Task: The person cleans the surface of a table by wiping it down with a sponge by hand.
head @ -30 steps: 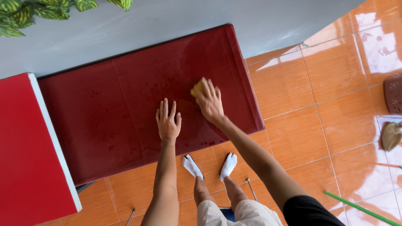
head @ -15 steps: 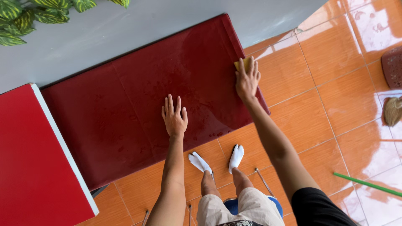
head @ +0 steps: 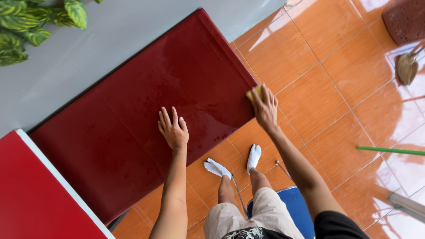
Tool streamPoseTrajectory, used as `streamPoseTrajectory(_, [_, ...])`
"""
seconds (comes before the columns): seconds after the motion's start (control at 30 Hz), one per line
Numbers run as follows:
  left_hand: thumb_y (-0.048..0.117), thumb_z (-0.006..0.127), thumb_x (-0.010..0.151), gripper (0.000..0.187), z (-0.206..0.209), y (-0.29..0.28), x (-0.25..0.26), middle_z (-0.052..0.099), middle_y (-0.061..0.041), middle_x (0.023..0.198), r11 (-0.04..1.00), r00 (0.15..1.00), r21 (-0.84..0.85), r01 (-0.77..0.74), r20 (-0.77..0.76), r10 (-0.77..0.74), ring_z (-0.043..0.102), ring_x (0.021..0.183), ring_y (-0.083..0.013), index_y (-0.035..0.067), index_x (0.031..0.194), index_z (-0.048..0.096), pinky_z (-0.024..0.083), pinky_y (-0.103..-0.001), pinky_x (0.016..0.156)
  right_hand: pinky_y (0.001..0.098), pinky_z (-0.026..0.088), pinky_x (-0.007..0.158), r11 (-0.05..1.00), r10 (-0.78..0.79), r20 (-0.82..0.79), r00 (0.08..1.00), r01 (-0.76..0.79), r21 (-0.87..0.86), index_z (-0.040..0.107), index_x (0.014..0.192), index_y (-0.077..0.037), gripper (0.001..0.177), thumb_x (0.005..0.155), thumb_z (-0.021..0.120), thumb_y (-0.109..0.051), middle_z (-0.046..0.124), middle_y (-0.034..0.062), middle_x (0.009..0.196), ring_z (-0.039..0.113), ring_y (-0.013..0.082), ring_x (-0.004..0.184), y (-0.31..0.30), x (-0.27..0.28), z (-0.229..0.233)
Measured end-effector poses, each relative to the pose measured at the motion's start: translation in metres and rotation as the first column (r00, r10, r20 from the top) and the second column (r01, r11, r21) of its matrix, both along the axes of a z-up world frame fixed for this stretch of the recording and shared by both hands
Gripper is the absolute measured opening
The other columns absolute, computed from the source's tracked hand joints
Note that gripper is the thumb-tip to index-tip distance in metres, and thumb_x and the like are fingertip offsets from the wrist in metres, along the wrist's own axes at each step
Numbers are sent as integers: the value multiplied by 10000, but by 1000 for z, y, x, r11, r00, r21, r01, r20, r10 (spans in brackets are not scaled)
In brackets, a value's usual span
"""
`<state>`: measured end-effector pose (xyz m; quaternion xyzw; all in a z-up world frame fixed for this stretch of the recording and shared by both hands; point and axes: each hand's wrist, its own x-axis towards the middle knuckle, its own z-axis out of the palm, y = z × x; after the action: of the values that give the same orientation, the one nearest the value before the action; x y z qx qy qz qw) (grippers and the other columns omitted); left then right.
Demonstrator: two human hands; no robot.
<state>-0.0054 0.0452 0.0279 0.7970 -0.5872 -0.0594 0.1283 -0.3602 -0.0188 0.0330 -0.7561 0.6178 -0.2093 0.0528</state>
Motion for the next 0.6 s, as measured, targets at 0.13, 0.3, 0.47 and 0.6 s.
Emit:
streamPoseTrajectory(0.13, [339,452,1077,510,0,0,-1,285,-146,1688,1000,1000,18,1,7,-1,283,1547,-320,166,1554,497,259,-546,1229,491,461,1013,947,-241,342,909,142,290,595,1428,-107,406,1108,476,-327,669,204,1301,622,369,1195,-79,2,-18])
streamPoseTrajectory(0.3, [345,462,1081,496,-4,-2,0,285,-126,1694,999,1000,29,-20,8,20,278,1557,-305,184,1547,511,249,-549,1248,374,550,873,724,-422,479,770,-32,689,686,1293,-40,413,1101,485,-346,750,167,1045,694,271,977,-123,-29,-64])
streamPoseTrajectory(0.47, [344,470,1078,501,-6,-4,-1,283,-135,1691,999,1000,29,-23,17,23,276,1554,-313,181,1550,517,244,-548,1244,339,508,984,845,-262,652,712,-156,511,571,1437,-70,432,1080,493,-300,712,132,1239,650,175,1136,-64,-62,-60])
streamPoseTrajectory(0.6, [333,481,1083,495,-7,-3,-2,297,-136,1692,999,999,23,-25,26,25,286,1554,-314,181,1553,520,248,-547,1248,326,508,998,788,-337,645,686,-169,591,548,1462,-90,448,1071,498,-304,701,111,1270,644,171,1156,-68,-62,-45])
